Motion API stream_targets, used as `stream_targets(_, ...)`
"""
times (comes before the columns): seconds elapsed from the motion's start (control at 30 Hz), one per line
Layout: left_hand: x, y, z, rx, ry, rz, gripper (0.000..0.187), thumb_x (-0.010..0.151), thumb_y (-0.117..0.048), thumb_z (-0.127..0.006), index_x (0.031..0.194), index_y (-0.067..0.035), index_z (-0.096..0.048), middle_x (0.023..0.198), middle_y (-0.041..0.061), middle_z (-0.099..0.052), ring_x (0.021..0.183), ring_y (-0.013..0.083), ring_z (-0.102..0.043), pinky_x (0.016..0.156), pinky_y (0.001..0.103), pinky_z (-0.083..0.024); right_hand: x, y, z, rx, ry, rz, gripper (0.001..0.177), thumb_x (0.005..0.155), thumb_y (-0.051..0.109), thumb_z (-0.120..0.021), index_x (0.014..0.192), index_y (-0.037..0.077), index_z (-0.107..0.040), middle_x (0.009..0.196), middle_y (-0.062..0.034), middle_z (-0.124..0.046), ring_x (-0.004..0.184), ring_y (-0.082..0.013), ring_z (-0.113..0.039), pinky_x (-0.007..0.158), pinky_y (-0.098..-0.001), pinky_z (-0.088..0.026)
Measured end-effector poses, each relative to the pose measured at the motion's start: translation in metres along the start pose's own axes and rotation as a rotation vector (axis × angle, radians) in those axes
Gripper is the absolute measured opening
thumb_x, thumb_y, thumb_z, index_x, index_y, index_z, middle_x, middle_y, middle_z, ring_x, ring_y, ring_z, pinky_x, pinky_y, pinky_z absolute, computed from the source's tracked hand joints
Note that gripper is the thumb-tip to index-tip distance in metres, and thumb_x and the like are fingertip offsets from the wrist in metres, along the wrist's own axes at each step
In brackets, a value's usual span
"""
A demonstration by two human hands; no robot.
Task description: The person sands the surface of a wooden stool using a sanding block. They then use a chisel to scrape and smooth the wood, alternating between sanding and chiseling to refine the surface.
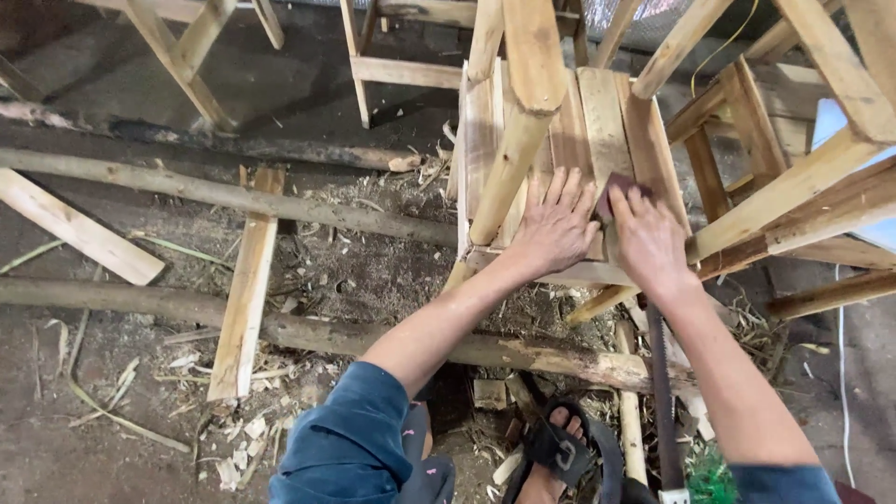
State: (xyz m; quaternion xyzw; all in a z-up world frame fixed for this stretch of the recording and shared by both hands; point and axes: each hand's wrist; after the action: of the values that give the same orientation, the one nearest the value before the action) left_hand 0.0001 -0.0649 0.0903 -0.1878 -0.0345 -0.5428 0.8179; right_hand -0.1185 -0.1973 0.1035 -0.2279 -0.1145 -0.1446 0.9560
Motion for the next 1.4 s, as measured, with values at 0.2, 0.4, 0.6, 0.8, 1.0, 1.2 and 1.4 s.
stream_targets(0.2,0.011,0.009,-0.018,0.036,0.000,-0.014,0.059,0.092,-0.046,-0.036,0.140,-0.011,-0.040,0.150,0.016,-0.028,0.141,0.0341,-0.019,0.112,0.058,-0.014,0.066,-0.036,-0.014,0.351,0.045,0.037,0.079,0.061,-0.005,-0.058,0.139,-0.005,-0.045,0.133,-0.0300,-0.051,0.116,-0.0420,-0.054,0.097,-0.0473,-0.043)
stream_targets(0.4,0.004,0.008,-0.017,0.027,-0.034,-0.030,0.059,0.091,-0.045,-0.035,0.138,-0.011,-0.042,0.148,0.017,-0.030,0.141,0.0335,-0.019,0.110,0.056,-0.014,0.030,-0.054,-0.082,0.054,0.242,-0.074,0.064,0.076,0.009,-0.048,0.139,0.021,-0.046,0.132,-0.0011,-0.058,0.101,-0.0279,-0.067,0.078,-0.0471,-0.055)
stream_targets(0.6,0.006,0.005,-0.022,0.013,-0.090,-0.010,0.057,0.090,-0.043,-0.039,0.136,-0.010,-0.044,0.147,0.018,-0.031,0.141,0.0344,-0.018,0.109,0.056,-0.017,0.024,-0.043,-0.024,0.064,0.301,-0.070,0.069,0.072,0.006,-0.045,0.139,0.022,-0.047,0.137,-0.0003,-0.054,0.106,-0.0308,-0.064,0.074,-0.0529,-0.056)
stream_targets(0.8,0.009,0.008,-0.023,0.019,-0.022,-0.012,0.059,0.091,-0.045,-0.034,0.140,-0.012,-0.040,0.148,0.017,-0.028,0.142,0.0334,-0.016,0.109,0.057,-0.014,0.071,-0.072,-0.106,0.185,0.254,-0.144,0.075,0.073,0.006,-0.050,0.145,0.026,-0.041,0.145,0.0055,-0.044,0.111,-0.0291,-0.060,0.081,-0.0497,-0.055)
stream_targets(1.0,0.004,0.006,-0.017,0.022,-0.061,-0.012,0.058,0.091,-0.045,-0.035,0.138,-0.013,-0.042,0.147,0.016,-0.033,0.141,0.0327,-0.021,0.109,0.057,-0.014,0.011,-0.040,-0.028,-0.071,0.264,-0.083,0.053,0.078,0.010,-0.045,0.128,0.023,-0.053,0.114,0.0056,-0.063,0.079,-0.0268,-0.071,0.066,-0.0413,-0.059)
stream_targets(1.2,0.000,0.002,-0.005,-0.004,-0.028,0.001,0.058,0.091,-0.043,-0.037,0.139,-0.012,-0.040,0.148,0.017,-0.030,0.141,0.0335,-0.018,0.109,0.057,-0.014,0.020,-0.047,-0.042,0.011,0.239,-0.078,0.063,0.078,0.010,-0.049,0.139,0.022,-0.049,0.133,0.0042,-0.053,0.091,-0.0284,-0.070,0.072,-0.0463,-0.057)
stream_targets(1.4,0.008,0.007,-0.018,-0.004,-0.008,-0.008,0.058,0.092,-0.046,-0.034,0.140,-0.013,-0.038,0.148,0.016,-0.028,0.141,0.0332,-0.016,0.110,0.058,-0.014,0.055,-0.067,-0.075,0.313,0.054,-0.060,0.072,0.066,-0.004,-0.051,0.136,0.011,-0.055,0.134,-0.0107,-0.057,0.111,-0.0348,-0.059,0.089,-0.0497,-0.048)
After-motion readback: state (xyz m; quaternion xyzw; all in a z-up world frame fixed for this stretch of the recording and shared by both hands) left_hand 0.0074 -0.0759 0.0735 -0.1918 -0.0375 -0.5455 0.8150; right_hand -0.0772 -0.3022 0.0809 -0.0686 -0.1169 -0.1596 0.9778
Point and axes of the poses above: each hand's wrist, its own x-axis towards the middle knuckle, its own z-axis out of the back of the hand, y = z × x
